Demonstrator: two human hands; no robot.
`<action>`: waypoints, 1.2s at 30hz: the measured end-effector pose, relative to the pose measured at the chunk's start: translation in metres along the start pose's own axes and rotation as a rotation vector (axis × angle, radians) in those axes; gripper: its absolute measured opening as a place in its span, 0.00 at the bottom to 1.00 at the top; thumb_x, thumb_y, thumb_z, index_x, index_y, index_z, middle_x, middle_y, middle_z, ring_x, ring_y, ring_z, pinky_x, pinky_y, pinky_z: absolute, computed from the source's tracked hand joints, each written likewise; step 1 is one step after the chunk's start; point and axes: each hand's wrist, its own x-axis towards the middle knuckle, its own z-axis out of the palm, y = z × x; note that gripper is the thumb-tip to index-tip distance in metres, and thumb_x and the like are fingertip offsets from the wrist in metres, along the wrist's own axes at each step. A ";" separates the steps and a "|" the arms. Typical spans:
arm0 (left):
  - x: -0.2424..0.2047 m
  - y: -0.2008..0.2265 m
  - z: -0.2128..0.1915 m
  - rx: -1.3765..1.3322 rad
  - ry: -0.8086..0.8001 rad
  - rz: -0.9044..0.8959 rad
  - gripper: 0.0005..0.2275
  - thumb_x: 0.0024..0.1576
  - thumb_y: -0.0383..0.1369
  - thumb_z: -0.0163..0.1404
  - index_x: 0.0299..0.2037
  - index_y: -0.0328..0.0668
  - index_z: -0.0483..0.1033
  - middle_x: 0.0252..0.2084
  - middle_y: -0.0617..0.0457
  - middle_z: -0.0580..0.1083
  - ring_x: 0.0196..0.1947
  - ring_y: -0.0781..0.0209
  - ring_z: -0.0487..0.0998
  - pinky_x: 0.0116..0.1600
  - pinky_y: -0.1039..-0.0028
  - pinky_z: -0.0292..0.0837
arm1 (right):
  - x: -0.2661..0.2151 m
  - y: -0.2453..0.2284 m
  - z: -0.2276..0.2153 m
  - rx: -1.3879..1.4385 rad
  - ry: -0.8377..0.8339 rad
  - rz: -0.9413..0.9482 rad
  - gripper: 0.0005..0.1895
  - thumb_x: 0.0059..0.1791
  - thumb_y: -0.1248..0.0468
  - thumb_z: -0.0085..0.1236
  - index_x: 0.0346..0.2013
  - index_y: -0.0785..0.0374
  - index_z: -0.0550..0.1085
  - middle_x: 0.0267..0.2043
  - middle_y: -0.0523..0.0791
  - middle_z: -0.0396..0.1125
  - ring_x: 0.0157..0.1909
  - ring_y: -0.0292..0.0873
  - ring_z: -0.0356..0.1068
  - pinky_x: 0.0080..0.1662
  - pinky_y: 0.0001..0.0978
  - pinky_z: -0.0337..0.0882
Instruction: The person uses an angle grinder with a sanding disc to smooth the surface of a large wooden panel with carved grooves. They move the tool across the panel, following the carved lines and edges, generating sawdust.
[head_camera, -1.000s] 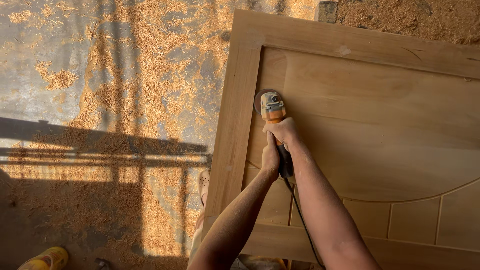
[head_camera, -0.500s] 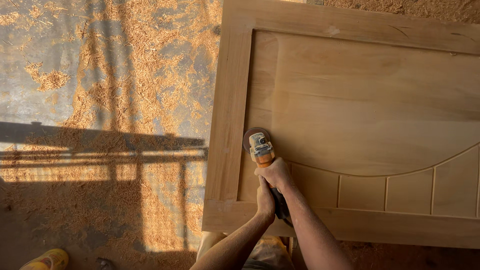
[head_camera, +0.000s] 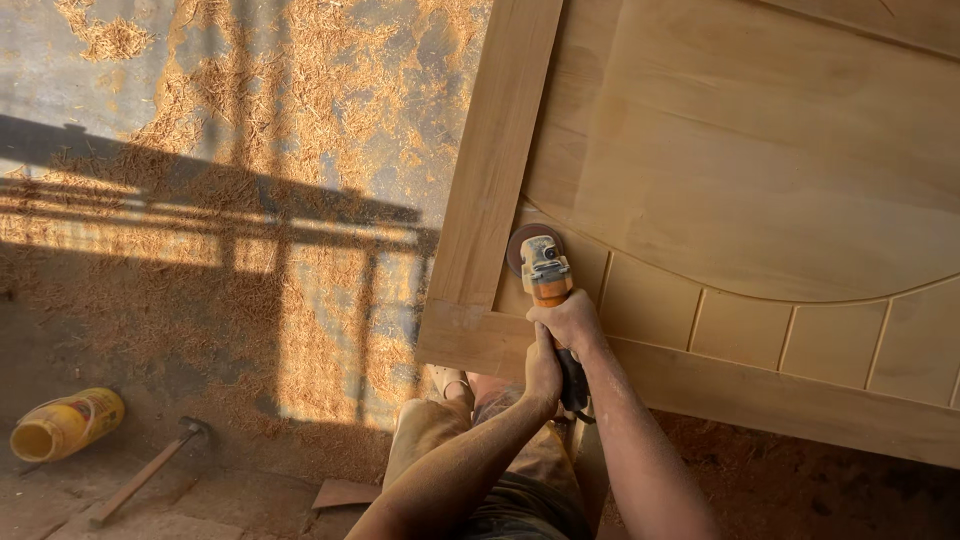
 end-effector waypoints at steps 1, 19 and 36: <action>0.001 -0.002 -0.001 0.014 -0.002 0.016 0.34 0.67 0.57 0.23 0.38 0.32 0.75 0.27 0.55 0.73 0.27 0.64 0.73 0.35 0.70 0.71 | 0.001 0.002 0.001 -0.002 0.006 -0.003 0.13 0.33 0.63 0.66 0.26 0.70 0.75 0.25 0.46 0.71 0.27 0.41 0.72 0.31 0.38 0.73; 0.003 0.009 0.017 0.047 0.043 0.046 0.37 0.66 0.59 0.22 0.43 0.30 0.77 0.34 0.49 0.76 0.33 0.61 0.77 0.41 0.68 0.73 | 0.008 -0.014 -0.011 -0.103 0.006 0.020 0.15 0.32 0.62 0.67 0.28 0.67 0.76 0.27 0.46 0.73 0.29 0.41 0.74 0.34 0.36 0.75; 0.125 0.172 0.125 0.118 0.001 -0.047 0.37 0.64 0.61 0.21 0.40 0.35 0.75 0.31 0.54 0.73 0.32 0.66 0.73 0.40 0.71 0.71 | 0.169 -0.144 -0.087 -0.075 0.028 -0.066 0.15 0.32 0.64 0.68 0.29 0.66 0.76 0.29 0.44 0.73 0.32 0.40 0.74 0.36 0.36 0.75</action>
